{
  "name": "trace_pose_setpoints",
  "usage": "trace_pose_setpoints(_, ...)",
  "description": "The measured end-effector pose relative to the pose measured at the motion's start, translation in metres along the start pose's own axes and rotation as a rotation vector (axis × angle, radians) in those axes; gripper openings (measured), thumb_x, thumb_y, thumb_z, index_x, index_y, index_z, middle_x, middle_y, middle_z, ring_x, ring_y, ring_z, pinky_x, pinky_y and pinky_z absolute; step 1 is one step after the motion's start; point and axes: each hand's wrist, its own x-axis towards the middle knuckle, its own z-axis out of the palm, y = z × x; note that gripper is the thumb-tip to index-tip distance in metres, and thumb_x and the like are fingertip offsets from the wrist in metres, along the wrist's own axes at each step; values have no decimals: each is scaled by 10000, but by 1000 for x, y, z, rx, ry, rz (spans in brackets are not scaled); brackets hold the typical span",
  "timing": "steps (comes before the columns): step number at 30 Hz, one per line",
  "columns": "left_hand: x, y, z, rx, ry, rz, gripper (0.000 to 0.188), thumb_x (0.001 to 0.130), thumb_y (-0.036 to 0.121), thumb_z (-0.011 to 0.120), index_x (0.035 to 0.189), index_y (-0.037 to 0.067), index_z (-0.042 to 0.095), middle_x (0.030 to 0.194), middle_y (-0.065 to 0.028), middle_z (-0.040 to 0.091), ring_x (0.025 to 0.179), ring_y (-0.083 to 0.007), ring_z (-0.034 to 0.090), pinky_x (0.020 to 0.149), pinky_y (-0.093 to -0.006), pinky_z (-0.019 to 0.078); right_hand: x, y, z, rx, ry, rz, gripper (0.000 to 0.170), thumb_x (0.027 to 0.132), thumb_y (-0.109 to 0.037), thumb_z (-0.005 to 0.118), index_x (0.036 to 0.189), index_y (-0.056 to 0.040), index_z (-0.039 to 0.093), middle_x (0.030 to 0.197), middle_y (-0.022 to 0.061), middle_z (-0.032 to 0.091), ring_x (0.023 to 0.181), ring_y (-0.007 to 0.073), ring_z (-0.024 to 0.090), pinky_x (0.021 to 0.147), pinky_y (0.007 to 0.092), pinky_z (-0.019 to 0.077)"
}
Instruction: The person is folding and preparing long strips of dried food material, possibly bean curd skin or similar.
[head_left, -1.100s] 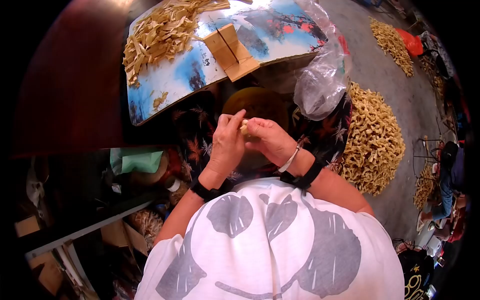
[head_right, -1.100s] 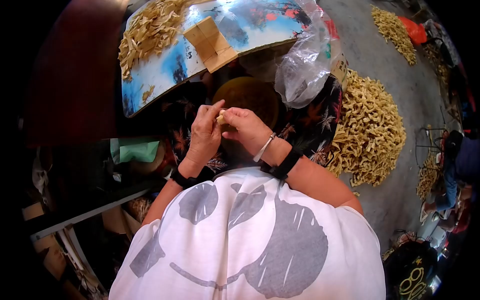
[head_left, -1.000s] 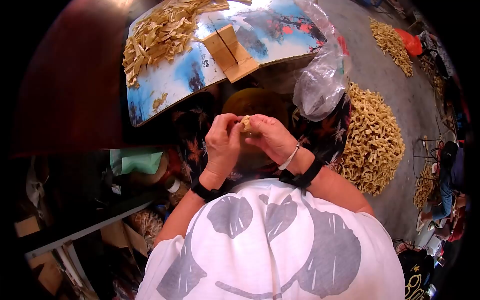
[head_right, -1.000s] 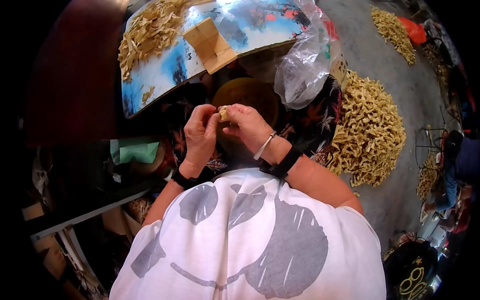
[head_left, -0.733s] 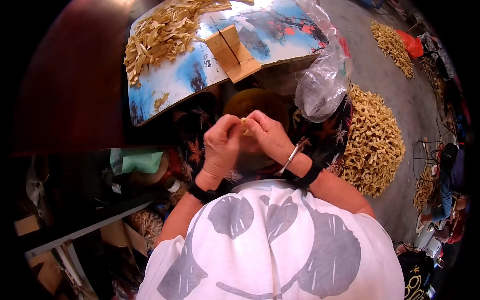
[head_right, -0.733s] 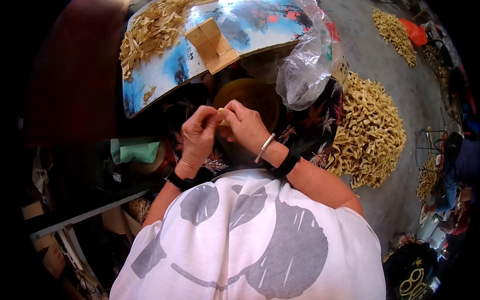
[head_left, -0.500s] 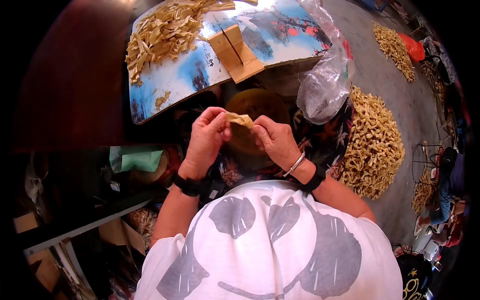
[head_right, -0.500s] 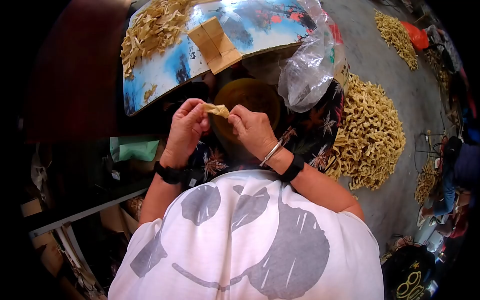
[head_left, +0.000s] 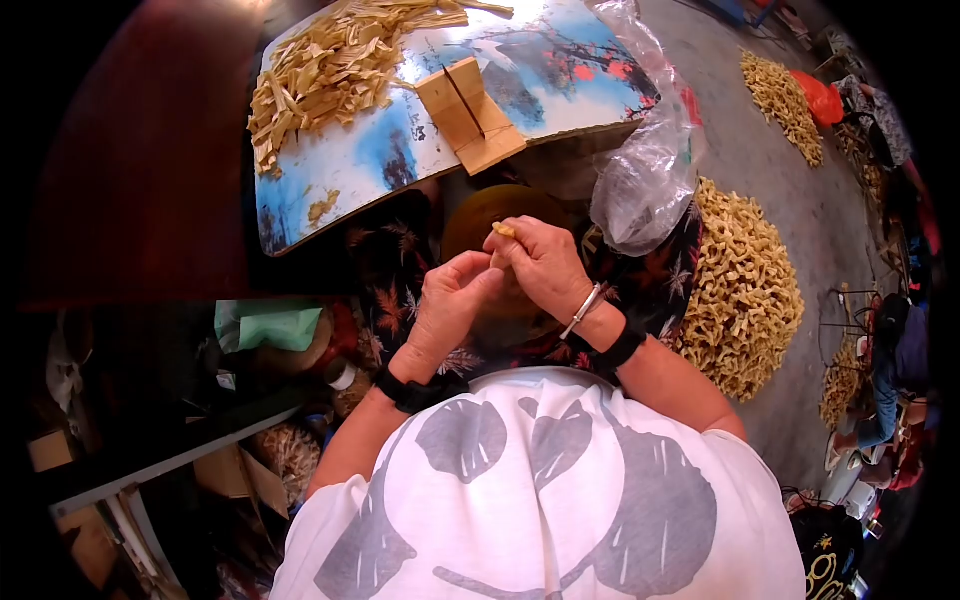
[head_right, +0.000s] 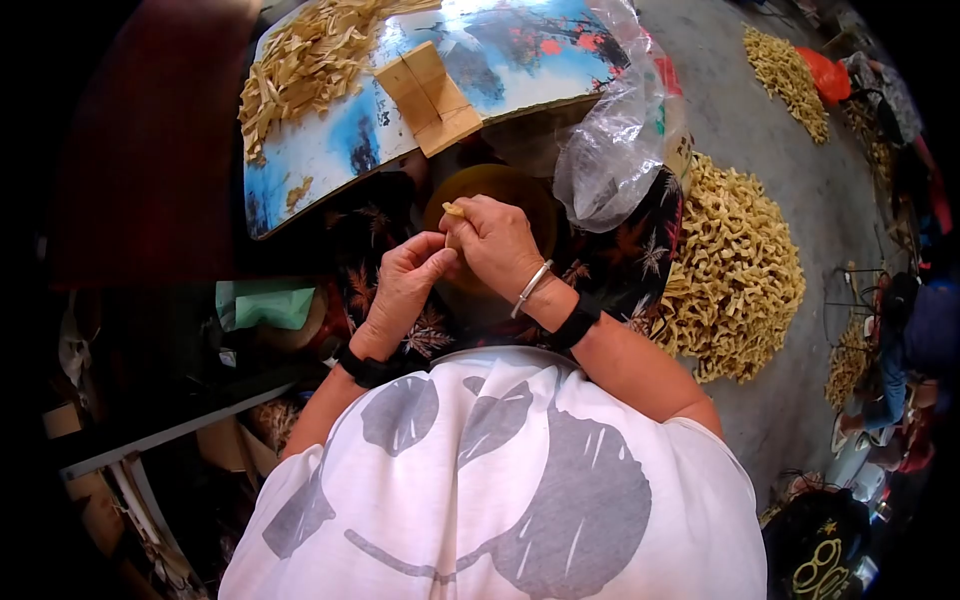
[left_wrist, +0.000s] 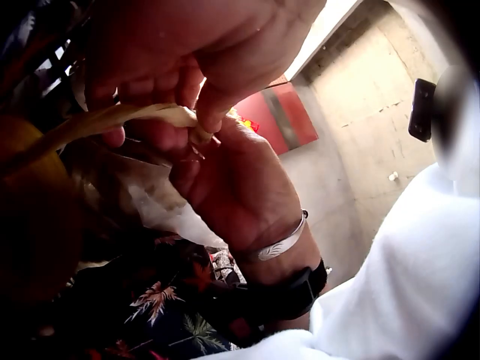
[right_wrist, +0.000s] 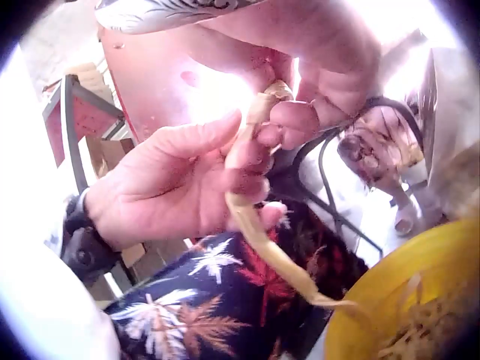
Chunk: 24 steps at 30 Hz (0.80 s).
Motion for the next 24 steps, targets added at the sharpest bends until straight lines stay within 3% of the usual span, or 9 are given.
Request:
trace_pose_setpoints(2, -2, -2, -3, 39, 19, -20, 172, 976, 156, 607, 1025, 3, 670, 823, 32, 627, 715, -44, 549, 664, -186, 456, 3, -9, -4, 6, 12, 115, 203, 905, -193, 645, 980, -5, 663, 768, 119, 668, 702, 274, 680, 630, 354, 514)
trace_pose_setpoints(5, -1, 6, -4, -1, 44, -51, 174, 983, 162, 594, 985, 8, 676, 767, 53, 588, 666, -23, 503, 598, -170, 412, 5, -19, -9, 345, -94, 278, 185, 891, -199, 674, 939, -21, 660, 702, 65, 657, 642, 155, 662, 585, 304, 505)
trace_pose_setpoints(8, 1, 13, -2, -9, 63, -12, 181, 987, 175, 585, 960, 20, 675, 732, 66, 553, 601, -5, 448, 542, -162, 361, 8, -15, -14, 319, -253, 254, 170, 883, -194, 689, 912, -31, 650, 686, 10, 615, 623, 58, 586, 565, 247, 482)
trace_pose_setpoints(11, -5, 29, -15, -106, 1, -106, 176, 981, 182, 597, 946, 28, 673, 701, 78, 517, 557, 3, 383, 504, -163, 299, 12, 2, -20, 254, -202, 154, 155, 888, -187, 678, 930, -41, 645, 690, -17, 579, 595, 43, 525, 543, 201, 445)
trace_pose_setpoints(14, 3, 31, -25, -94, -23, -138, 164, 975, 174, 604, 944, 29, 673, 694, 84, 510, 536, 6, 345, 490, -164, 262, 25, -11, -34, 532, -323, 431, 125, 901, -162, 649, 950, -46, 644, 712, -37, 571, 599, 30, 514, 531, 193, 423)
trace_pose_setpoints(15, 9, 39, -26, -118, -55, -161, 145, 972, 157, 606, 949, 29, 670, 698, 86, 513, 555, 6, 377, 495, -167, 293, 32, -16, -37, 569, -335, 425, 126, 918, -176, 645, 963, -58, 641, 730, -46, 575, 607, 27, 525, 525, 191, 420)
trace_pose_setpoints(20, 67, 66, -34, 497, 181, 412, 142, 960, 138, 608, 911, 19, 669, 660, 66, 508, 585, -27, 436, 511, -206, 360, 92, -31, -52, 406, -152, 164, 191, 966, -231, 625, 1005, -46, 651, 732, -33, 598, 594, 31, 549, 530, 200, 447)
trace_pose_setpoints(22, 89, 88, -34, 535, 266, 404, 178, 955, 152, 608, 870, 10, 672, 643, 58, 508, 586, -32, 426, 517, -219, 360, 118, -26, -46, 285, -42, 33, 165, 973, -202, 607, 994, -43, 643, 718, -3, 609, 590, 41, 567, 532, 235, 463)
trace_pose_setpoints(24, 119, 87, -43, 514, 291, 367, 188, 951, 161, 609, 868, 6, 674, 643, 53, 514, 590, -34, 424, 523, -218, 357, 137, -23, -40, 152, 55, -26, 157, 964, -192, 607, 979, -38, 630, 725, 57, 629, 608, 121, 613, 560, 292, 483)
